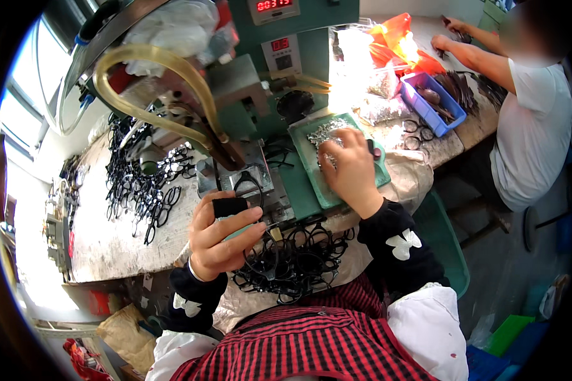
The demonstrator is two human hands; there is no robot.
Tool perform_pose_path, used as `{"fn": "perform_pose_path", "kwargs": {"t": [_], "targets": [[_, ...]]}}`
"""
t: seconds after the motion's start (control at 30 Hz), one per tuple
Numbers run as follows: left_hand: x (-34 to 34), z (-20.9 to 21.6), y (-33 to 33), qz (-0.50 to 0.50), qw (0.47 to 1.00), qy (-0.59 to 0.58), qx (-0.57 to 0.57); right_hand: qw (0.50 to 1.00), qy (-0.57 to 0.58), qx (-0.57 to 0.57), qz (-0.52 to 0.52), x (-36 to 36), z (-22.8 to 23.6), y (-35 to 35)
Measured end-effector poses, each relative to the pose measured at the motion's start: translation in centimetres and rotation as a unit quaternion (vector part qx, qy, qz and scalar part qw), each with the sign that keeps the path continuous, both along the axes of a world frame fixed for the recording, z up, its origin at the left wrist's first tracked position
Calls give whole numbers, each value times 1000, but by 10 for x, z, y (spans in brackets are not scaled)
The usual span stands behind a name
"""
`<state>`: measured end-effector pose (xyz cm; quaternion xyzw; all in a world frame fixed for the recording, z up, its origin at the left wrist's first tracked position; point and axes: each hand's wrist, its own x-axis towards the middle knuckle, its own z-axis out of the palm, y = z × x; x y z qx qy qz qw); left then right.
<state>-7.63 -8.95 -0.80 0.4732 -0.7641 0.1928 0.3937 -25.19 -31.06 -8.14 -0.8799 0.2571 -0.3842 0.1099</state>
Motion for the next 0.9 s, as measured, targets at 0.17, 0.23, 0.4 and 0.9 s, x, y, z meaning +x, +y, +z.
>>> {"fn": "perform_pose_path", "kwargs": {"t": [0.17,0.23,0.4,0.9], "targets": [[-2,-6,12,5,999,30,33,989,60,-136,23,17,-2,-22],[-19,-3,28,65,991,97,63,999,32,-9,8,8,2,-21],[39,-13,85,438,865,196,-145,951,-149,270,9,-22,-3,-6],[172,-96,42,359,862,180,308,933,-188,291,-98,-83,-10,34]]}}
